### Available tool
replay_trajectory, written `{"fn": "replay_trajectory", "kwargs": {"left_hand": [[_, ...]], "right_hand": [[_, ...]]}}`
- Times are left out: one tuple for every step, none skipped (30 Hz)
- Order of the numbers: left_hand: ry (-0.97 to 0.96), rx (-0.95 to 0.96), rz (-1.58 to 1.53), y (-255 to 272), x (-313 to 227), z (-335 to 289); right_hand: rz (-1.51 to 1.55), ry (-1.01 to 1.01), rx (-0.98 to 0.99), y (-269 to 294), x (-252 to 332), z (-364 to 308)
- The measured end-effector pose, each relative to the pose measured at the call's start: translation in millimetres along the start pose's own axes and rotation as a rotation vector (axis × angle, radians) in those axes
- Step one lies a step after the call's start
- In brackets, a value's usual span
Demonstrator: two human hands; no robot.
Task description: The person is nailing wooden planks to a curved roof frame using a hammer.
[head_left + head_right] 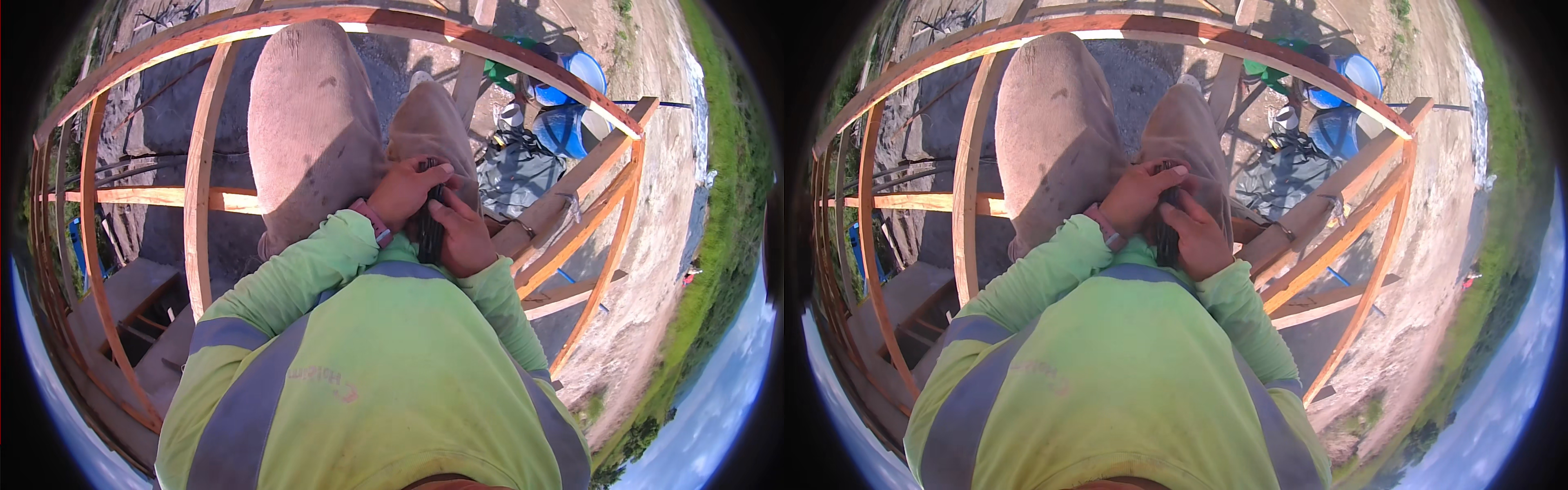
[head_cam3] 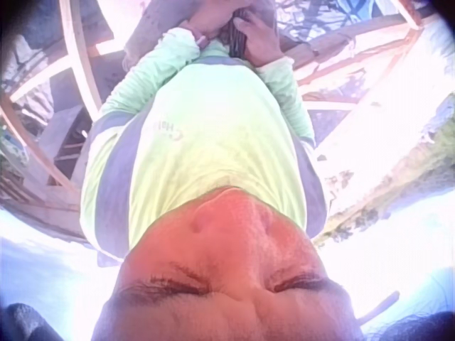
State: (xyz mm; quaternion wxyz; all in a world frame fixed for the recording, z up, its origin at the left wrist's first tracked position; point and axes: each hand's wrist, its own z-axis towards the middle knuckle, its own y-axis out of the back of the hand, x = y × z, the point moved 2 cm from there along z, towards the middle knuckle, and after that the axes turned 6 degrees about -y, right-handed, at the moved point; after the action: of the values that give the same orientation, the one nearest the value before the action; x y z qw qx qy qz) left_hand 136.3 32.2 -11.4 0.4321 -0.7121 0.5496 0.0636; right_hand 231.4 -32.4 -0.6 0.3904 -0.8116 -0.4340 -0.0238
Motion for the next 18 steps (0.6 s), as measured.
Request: {"fn": "replay_trajectory", "kwargs": {"left_hand": [[0.003,0.037,0.035,0,2,2],[0.006,0.073,0.071,2,4,4],[0.006,0.069,0.068,5,5,5],[0.021,0.126,-0.069,9,5,6],[0.037,0.185,-0.205,9,6,6],[0.039,0.185,-0.207,9,6,5],[0.024,0.203,-0.181,8,4,4],[0.007,0.221,-0.154,7,1,5],[0.005,0.223,-0.155,7,-1,6],[0.041,0.24,-0.12,6,-4,7],[0.081,0.251,-0.089,5,-3,4],[0.083,0.249,-0.096,4,-3,2],[0.016,0.283,0.099,2,-3,-1],[-0.046,0.309,0.302,0,-1,-2],[-0.036,0.303,0.303,1,3,-1],[-0.056,0.393,0.273,2,6,2],[-0.08,0.491,0.233,1,6,2],[-0.074,0.492,0.225,1,7,1]], "right_hand": [[0.027,0.033,-0.037,-1,1,0],[0.026,0.029,-0.036,0,4,-2],[-0.072,0.049,0.051,0,10,-4],[-0.17,0.07,0.138,-2,13,-5],[-0.17,0.069,0.136,-3,14,-7],[-0.076,0.056,0.123,-4,14,-8],[0.018,0.044,0.11,-4,14,-9],[0.016,0.046,0.11,-1,14,-6],[-0.056,0.034,0.128,5,12,-4],[-0.129,0.022,0.144,9,13,-2],[-0.13,0.016,0.141,12,13,-4],[-0.41,0.096,0.112,15,15,-7],[-0.69,0.175,0.081,16,16,-9],[-0.682,0.167,0.082,15,15,-11],[-0.543,0.166,0.081,12,14,-15],[-0.404,0.164,0.079,10,14,-17],[-0.405,0.157,0.071,9,15,-21],[-0.445,0.142,0.036,10,15,-25]]}}
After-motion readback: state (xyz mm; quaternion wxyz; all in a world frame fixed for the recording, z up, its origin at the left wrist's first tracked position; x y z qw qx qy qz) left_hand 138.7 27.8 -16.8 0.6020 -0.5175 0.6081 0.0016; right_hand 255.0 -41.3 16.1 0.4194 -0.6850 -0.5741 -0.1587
